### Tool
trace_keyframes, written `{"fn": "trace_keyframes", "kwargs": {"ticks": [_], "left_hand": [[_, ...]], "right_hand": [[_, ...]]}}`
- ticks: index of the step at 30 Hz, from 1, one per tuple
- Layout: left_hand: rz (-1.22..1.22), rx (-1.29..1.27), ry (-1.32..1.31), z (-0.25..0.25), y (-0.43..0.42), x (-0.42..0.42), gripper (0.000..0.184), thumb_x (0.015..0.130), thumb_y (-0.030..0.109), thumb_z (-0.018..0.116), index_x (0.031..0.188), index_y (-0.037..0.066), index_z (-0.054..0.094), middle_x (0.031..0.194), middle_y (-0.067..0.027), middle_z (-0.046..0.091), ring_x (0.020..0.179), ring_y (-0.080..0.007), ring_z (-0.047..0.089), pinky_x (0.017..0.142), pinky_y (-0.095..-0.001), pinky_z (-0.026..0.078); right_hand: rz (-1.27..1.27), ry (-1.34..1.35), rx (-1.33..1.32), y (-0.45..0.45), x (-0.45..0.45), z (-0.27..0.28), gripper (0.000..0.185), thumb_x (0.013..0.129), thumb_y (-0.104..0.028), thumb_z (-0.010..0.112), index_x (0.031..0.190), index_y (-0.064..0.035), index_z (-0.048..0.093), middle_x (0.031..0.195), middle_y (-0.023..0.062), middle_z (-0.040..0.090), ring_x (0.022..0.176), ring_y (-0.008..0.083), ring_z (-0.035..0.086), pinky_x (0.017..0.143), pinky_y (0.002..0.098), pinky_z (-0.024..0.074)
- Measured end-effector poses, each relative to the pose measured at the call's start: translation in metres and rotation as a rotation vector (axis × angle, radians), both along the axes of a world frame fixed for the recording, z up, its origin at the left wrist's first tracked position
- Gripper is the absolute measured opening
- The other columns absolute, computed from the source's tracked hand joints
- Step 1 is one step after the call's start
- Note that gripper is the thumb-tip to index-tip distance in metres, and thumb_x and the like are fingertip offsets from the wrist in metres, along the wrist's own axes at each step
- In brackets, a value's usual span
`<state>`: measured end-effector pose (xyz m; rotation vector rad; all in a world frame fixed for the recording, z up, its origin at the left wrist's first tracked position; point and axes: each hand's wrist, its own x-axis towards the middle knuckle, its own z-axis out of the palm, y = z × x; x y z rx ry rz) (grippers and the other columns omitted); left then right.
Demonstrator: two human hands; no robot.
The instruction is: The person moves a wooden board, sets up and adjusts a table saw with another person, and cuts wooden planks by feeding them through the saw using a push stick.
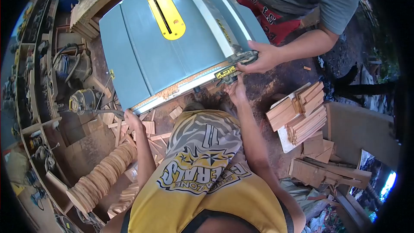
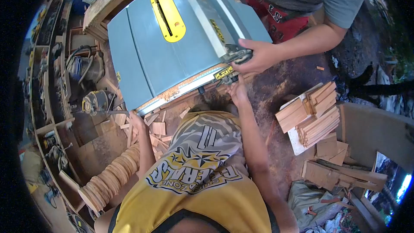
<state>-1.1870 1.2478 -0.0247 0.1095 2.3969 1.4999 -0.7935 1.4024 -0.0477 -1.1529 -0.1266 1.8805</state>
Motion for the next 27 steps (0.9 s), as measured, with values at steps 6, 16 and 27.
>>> {"fn": "trace_keyframes", "kwargs": {"ticks": [6,16,27], "left_hand": [[0.337,0.510,-0.390,-0.003,-0.002,0.028,0.033,0.093,0.029,0.037,0.099,0.005,0.059,0.087,-0.0061,0.058,0.077,-0.0142,0.054,0.064,-0.0285,0.044],[-0.828,0.126,-1.191,-0.006,0.051,0.163,0.036,0.091,0.006,0.042,0.124,-0.009,0.045,0.116,-0.0200,0.058,0.105,-0.0270,0.059,0.094,-0.0341,0.049],[-0.447,0.434,-1.455,-0.002,0.087,0.177,0.038,0.079,-0.002,0.049,0.116,-0.010,0.048,0.119,-0.0224,0.055,0.111,-0.0289,0.056,0.098,-0.0364,0.047]], "right_hand": [[-0.057,0.023,-0.014,-0.009,0.005,-0.030,0.042,0.099,-0.042,0.031,0.102,-0.0053,0.052,0.074,0.0056,0.056,0.056,0.0158,0.049,0.056,0.0323,0.0460],[0.252,-1.104,0.883,-0.033,-0.030,0.042,0.016,0.081,-0.008,0.066,0.095,-0.0013,0.065,0.089,0.0136,0.066,0.076,0.0214,0.064,0.067,0.0318,0.0492],[0.065,-0.758,0.536,-0.025,-0.061,0.057,0.037,0.083,0.002,0.066,0.118,0.0013,0.053,0.106,0.0055,0.060,0.088,0.0121,0.056,0.071,0.0229,0.0487]]}}
